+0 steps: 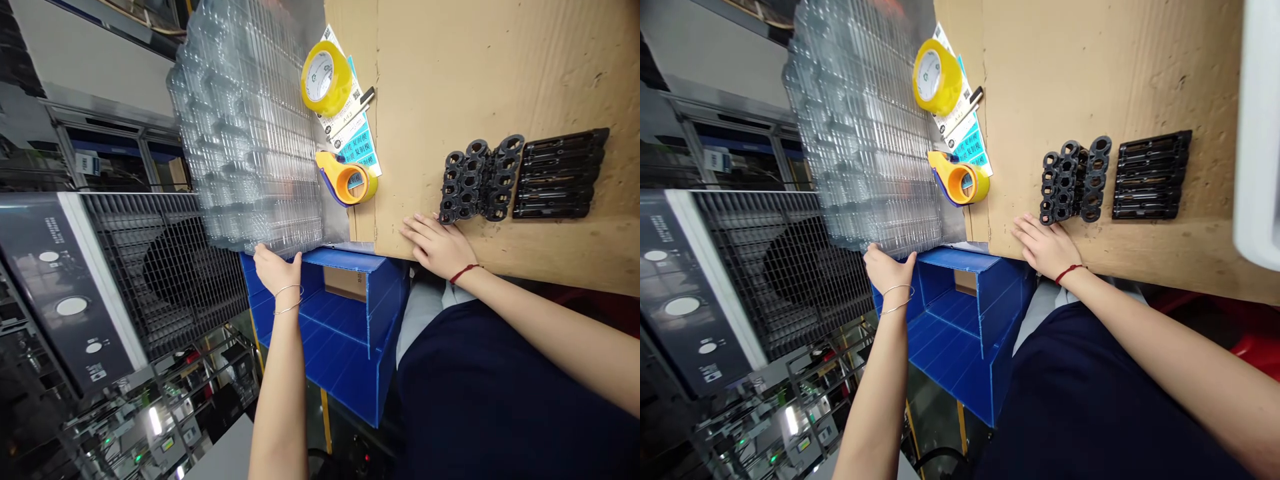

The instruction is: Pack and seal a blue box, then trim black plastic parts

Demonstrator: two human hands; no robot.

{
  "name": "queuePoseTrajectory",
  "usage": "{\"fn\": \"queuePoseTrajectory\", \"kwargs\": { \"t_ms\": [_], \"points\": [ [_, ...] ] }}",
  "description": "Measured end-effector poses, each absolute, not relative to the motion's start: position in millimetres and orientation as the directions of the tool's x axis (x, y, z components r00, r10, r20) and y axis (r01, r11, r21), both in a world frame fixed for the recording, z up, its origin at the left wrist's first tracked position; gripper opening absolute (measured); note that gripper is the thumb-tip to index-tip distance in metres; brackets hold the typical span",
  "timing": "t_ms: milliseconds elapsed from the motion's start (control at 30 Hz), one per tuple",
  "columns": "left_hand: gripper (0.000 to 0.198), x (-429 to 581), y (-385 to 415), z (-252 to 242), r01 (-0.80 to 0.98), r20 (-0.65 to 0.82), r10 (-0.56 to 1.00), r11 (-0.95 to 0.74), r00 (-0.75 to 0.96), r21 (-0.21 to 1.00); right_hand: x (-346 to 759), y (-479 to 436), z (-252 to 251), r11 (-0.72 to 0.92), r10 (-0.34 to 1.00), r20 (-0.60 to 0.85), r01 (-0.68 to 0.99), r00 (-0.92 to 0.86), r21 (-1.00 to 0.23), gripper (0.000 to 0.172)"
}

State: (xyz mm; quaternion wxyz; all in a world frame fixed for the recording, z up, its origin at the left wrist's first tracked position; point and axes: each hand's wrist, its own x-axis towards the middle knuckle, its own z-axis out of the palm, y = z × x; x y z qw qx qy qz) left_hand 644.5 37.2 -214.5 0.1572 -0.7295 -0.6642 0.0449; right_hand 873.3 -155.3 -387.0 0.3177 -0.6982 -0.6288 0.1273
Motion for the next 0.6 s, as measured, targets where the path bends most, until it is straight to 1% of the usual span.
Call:
{"fn": "queuePoseTrajectory", "kwargs": {
  "t_ms": [133,333,400,533,600],
  "points": [
    [0.089,643.9,37.9,-216.9,0.951,0.138,0.982,-0.080,0.126,-0.297,873.3,-155.3,-386.7,-0.010,0.958,0.228,0.811,0.175,-0.585,0.040],
    [0.099,640.3,39.3,-220.3,0.946,0.144,0.979,-0.096,0.146,-0.309,873.5,-155.4,-386.3,-0.021,0.959,0.215,0.804,0.184,-0.594,0.040],
    [0.099,639.1,39.9,-221.4,0.946,0.149,0.978,-0.094,0.146,-0.309,873.6,-155.6,-386.6,-0.019,0.959,0.217,0.806,0.182,-0.591,0.040],
    [0.098,636.3,41.1,-219.7,0.949,0.148,0.977,-0.105,0.155,-0.299,873.7,-156.4,-387.8,-0.008,0.953,0.241,0.812,0.182,-0.583,0.041],
    [0.100,633.4,42.9,-216.6,0.942,0.128,0.974,-0.141,0.187,-0.306,873.9,-156.9,-389.0,-0.008,0.947,0.260,0.819,0.191,-0.574,0.042]
  ]
}}
